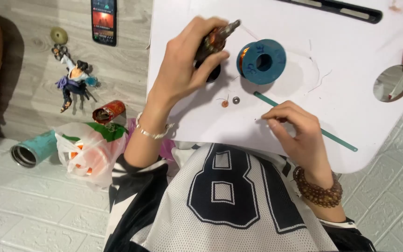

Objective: The person is inspecting a motor rotor and then performing assembly or repair work on a white power adapter.

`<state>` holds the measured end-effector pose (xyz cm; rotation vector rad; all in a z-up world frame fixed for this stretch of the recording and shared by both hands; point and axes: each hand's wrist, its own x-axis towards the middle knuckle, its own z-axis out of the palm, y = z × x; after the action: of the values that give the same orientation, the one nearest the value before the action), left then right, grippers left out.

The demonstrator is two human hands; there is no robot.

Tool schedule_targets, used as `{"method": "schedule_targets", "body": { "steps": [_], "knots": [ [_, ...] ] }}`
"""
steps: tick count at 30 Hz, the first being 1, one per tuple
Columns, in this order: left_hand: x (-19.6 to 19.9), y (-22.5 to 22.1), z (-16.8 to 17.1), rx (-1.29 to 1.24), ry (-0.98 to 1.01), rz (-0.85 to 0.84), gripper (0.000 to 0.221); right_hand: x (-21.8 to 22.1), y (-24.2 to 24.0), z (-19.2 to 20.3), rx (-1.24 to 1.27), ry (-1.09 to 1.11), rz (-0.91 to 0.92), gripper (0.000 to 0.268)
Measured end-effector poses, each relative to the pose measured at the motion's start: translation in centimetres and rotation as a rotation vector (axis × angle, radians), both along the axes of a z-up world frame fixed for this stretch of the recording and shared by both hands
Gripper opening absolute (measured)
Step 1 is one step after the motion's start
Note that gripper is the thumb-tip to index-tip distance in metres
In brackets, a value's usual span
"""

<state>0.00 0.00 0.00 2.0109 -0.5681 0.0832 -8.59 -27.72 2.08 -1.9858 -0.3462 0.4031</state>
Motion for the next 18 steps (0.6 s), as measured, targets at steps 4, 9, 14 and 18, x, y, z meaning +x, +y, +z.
{"method": "schedule_targets", "body": {
  "steps": [4,9,14,18],
  "knots": [
    [-1.5,-0.2,-0.1,0.138,-0.112,-0.040,0.029,0.0,-1.8,0.5,-0.049,0.013,-0.138,0.013],
    [-3.3,-1.2,2.2,0.362,-0.268,-0.138,0.033,-1.1,-2.4,2.6,0.051,-0.296,-0.424,0.011],
    [-3.8,-3.1,7.0,0.479,-0.335,-0.230,0.025,0.4,0.4,5.0,0.028,-0.493,-0.247,0.031],
    [-4.2,-3.9,7.9,0.497,-0.330,-0.257,0.019,0.4,1.4,6.1,0.239,-0.086,-0.214,0.008]
  ]
}}
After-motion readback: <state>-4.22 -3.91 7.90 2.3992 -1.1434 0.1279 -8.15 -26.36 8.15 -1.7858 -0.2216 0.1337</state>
